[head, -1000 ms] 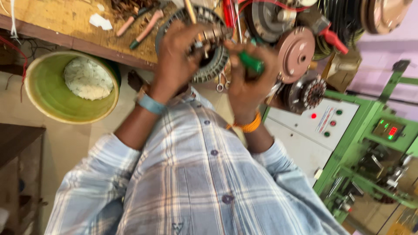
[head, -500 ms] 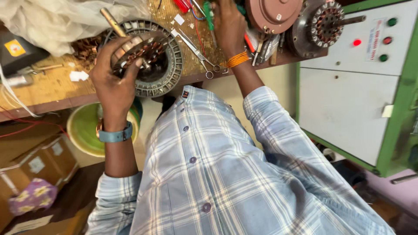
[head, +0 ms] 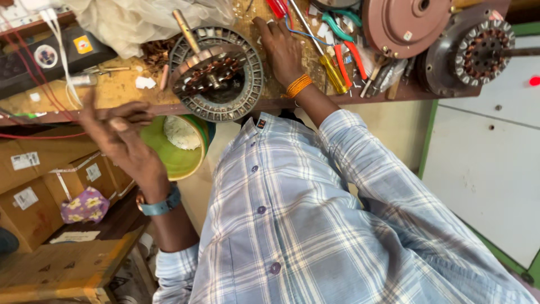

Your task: The person places a motor stator into a green press machine and operates it. They then move to a workbench, insert small white insulating pieces into the stator slots by hand, and use pliers and a screwdriver to adjust the components. The person repeats the press operation and continues inserting and adjusting the insulating pieces.

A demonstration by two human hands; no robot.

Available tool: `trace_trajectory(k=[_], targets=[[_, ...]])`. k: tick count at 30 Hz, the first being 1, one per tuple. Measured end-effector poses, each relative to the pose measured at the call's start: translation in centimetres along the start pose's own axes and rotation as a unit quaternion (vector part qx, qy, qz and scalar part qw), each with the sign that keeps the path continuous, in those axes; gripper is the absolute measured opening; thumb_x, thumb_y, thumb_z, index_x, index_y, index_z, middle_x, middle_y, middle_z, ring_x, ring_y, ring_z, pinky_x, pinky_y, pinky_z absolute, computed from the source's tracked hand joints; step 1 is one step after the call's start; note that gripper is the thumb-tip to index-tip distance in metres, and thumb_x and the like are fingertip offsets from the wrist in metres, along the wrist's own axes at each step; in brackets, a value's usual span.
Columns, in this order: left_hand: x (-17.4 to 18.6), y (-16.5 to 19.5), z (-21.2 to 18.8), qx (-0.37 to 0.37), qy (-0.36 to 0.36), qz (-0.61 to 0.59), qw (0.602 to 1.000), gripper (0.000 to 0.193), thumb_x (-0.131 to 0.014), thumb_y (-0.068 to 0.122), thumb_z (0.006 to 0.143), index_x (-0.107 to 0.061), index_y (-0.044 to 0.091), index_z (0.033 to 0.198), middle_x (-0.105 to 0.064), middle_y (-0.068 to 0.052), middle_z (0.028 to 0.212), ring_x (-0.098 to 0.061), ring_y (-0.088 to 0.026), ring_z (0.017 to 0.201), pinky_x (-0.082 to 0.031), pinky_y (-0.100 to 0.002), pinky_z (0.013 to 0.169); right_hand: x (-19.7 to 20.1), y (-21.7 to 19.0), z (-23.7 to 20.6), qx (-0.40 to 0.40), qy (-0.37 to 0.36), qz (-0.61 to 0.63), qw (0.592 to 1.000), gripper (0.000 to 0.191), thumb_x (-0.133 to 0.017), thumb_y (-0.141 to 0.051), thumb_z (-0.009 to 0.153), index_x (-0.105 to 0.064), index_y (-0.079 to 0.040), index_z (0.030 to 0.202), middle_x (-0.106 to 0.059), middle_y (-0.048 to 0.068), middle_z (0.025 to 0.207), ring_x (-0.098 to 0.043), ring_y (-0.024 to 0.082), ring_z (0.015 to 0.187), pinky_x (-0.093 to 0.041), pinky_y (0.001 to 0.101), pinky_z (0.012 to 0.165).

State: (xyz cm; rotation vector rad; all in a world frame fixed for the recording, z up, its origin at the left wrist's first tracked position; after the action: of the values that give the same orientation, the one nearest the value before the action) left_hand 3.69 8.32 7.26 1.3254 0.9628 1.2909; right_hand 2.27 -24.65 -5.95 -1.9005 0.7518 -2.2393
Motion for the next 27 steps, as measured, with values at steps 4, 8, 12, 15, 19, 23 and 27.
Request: trace_trajectory(k=[4,8,12,15,19,23,27], targets=[[-4.2,2.1,-2.0,0.056,-0.107,0.003,0.993,0.023,-0.064,0.014,0.113,-0.064,0.004,0.134,-0.070,-0.011,0.122,-0.071,-0.019,0.112,-0.060,-0.033,0.097,3.8,0.4,0.5,0.014,0.024,0.368,0.929,0.032,-0.067,0.000,0.100,-0.060,-0.008,0.131,-0.072,0.011,0.109,-0.076,0.026,0.098,-0.063,0.0403,0.084],[-10.5,6.1,-3.3,0.060,-0.241,0.018,0.969,0.039,-0.071,0.003,0.097,-0.062,0.007,0.136,-0.068,-0.007,0.130,-0.071,-0.019,0.114,-0.062,-0.033,0.094,7.1,0.8,-4.3,-0.153,-0.084,0.607,0.775,0.007,-0.053,-0.009,0.111,-0.052,-0.003,0.115,-0.056,0.007,0.105,-0.077,0.021,0.087,-0.065,0.0348,0.075],[-15.7,7.0,-2.9,0.100,-0.245,-0.042,0.963,0.046,-0.074,0.004,0.095,-0.059,0.008,0.138,-0.069,-0.006,0.120,-0.070,-0.013,0.100,-0.064,-0.027,0.080,11.5,-3.3,-6.9,-0.089,-0.100,0.646,0.752,0.007,-0.051,-0.009,0.113,-0.049,-0.003,0.116,-0.061,0.009,0.106,-0.075,0.018,0.088,-0.067,0.0306,0.074],[-17.5,6.5,-2.7,0.102,-0.216,-0.077,0.968,0.043,-0.074,0.003,0.095,-0.060,0.007,0.136,-0.068,-0.005,0.114,-0.069,-0.009,0.093,-0.064,-0.022,0.065,13.1,-4.8,-7.1,-0.057,-0.047,0.587,0.806,0.008,-0.060,-0.004,0.108,-0.058,0.002,0.112,-0.063,0.008,0.097,-0.068,0.013,0.072,-0.059,0.0261,0.061],[-18.1,5.6,-3.3,0.102,-0.226,-0.100,0.964,0.022,-0.070,0.002,0.101,-0.065,0.003,0.122,-0.066,-0.005,0.112,-0.072,-0.009,0.089,-0.061,-0.021,0.059,14.3,-4.3,-7.6,-0.053,0.025,0.522,0.851,0.011,-0.073,-0.002,0.100,-0.066,0.005,0.105,-0.068,0.009,0.094,-0.065,0.011,0.073,-0.054,0.0244,0.061],[-17.9,6.0,-3.4,0.060,-0.214,-0.094,0.970,0.009,-0.071,0.000,0.101,-0.069,-0.001,0.110,-0.065,-0.006,0.107,-0.071,-0.011,0.088,-0.058,-0.022,0.059,14.2,-4.0,-8.8,-0.034,-0.030,0.574,0.818,0.006,-0.072,-0.002,0.103,-0.067,0.001,0.104,-0.073,0.007,0.096,-0.073,0.014,0.083,-0.062,0.0273,0.074],[-17.8,6.1,-3.8,0.042,-0.198,-0.083,0.976,0.008,-0.069,0.003,0.103,-0.069,-0.002,0.108,-0.063,-0.005,0.106,-0.070,-0.010,0.087,-0.061,-0.022,0.061,17.6,-5.7,-9.6,0.124,0.059,0.389,0.911,0.014,-0.076,0.005,0.095,-0.070,0.002,0.107,-0.074,0.013,0.106,-0.074,0.027,0.098,-0.060,0.0333,0.087]])
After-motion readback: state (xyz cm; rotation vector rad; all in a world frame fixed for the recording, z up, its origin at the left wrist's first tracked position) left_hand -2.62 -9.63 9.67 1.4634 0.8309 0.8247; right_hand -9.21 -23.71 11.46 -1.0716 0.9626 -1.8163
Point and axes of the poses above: each hand's wrist, its own z-axis towards the middle knuckle, its own x-axis out of the back of the hand, y = z × x, the point moved 10 cm from there along z, towards the middle knuckle
